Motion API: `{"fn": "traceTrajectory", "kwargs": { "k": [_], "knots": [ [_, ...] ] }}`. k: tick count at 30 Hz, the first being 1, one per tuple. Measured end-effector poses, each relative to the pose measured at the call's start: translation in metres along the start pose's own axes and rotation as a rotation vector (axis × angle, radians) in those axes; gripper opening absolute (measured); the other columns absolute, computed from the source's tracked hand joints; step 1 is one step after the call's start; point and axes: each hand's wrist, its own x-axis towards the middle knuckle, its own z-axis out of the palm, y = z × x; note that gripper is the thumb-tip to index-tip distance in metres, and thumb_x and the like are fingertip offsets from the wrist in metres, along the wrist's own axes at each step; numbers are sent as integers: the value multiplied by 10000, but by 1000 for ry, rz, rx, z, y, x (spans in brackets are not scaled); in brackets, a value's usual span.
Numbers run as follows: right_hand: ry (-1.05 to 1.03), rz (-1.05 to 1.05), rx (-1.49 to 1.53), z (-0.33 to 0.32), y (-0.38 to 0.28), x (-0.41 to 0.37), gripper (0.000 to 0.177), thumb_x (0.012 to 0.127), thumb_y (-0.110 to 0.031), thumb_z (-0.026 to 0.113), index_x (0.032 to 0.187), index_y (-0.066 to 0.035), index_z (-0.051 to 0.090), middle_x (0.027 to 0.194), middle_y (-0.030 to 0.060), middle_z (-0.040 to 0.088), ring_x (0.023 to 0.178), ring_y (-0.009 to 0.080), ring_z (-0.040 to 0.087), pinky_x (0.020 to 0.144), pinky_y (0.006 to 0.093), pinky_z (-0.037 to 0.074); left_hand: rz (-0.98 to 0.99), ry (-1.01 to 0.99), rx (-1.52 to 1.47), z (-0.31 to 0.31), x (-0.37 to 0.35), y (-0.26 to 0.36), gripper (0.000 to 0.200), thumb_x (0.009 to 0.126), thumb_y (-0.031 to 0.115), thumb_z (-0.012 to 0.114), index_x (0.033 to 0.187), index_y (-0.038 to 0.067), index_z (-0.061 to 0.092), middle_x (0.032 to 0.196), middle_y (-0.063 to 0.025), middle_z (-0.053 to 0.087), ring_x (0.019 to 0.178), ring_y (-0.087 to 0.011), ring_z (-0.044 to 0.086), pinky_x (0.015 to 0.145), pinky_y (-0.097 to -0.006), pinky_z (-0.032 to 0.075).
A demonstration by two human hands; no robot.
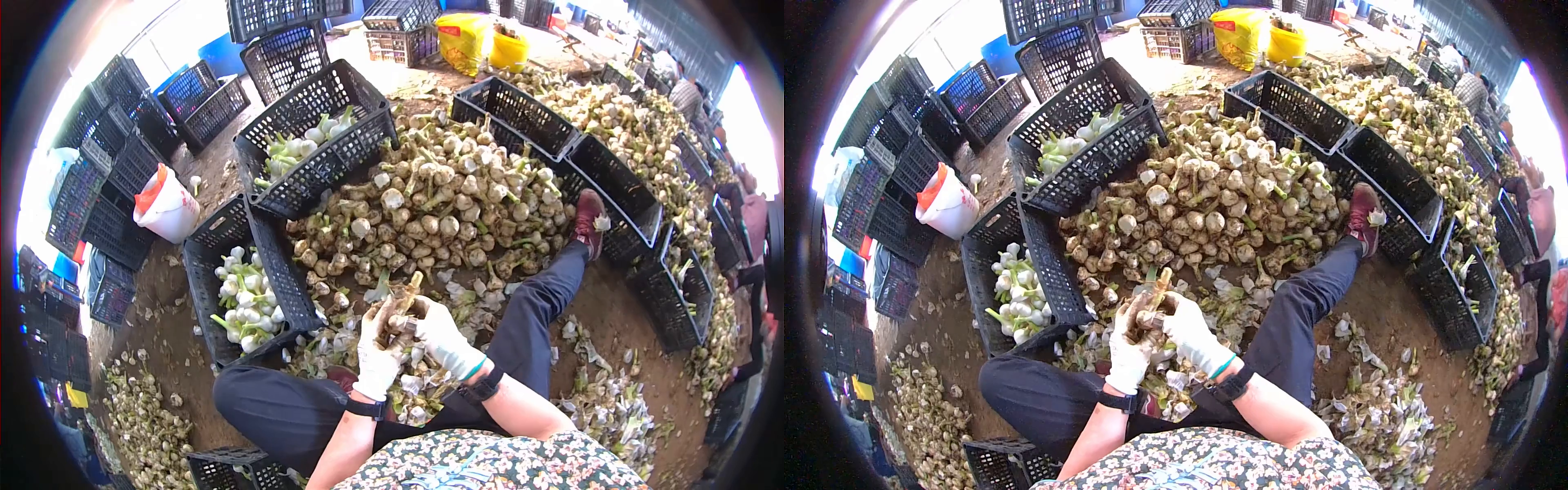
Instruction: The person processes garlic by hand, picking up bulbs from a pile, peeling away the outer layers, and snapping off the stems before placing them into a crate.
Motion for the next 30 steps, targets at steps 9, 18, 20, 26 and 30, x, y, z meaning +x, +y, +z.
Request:
{"fn": "traceTrajectory", "kwargs": {
  "k": [9,18,20,26,30],
  "knots": [
    [-46,161,158,-12,-8,-9,286,899,-72,677,1150,51,620,999,82,680,736,144,663,642,271,558,-133,40,-269,-6,-8,20,650,814,-96,659,1420,10,450,1351,-103,554,1166,-156,571,1001,-301,466],
    [-40,7,-222,-28,-19,-9,219,850,-9,663,1064,22,634,1012,21,663,950,101,602,871,269,489,-362,93,-948,-6,-8,21,450,903,57,681,1308,35,484,1234,-89,590,1098,-182,600,973,-333,499],
    [-19,56,-126,-14,-27,-15,229,858,-19,665,1082,25,638,1019,30,669,935,109,612,847,269,501,-364,113,-884,2,-9,21,440,910,54,670,1309,44,485,1228,-94,591,1077,-188,612,947,-330,517],
    [-8,135,-78,-12,-12,-14,272,878,29,583,1147,2,615,1006,59,689,907,139,641,794,271,532,-318,133,-788,4,-13,16,505,905,134,698,1334,19,459,1197,-104,613,972,-195,653,860,-330,558],
    [-45,-143,79,-19,1,-14,374,828,163,479,1137,-32,556,1112,74,651,939,161,649,722,277,561,-379,87,-730,0,-15,20,425,974,325,587,1263,17,536,1075,-107,663,822,-186,663,703,-288,555]
  ]
}}
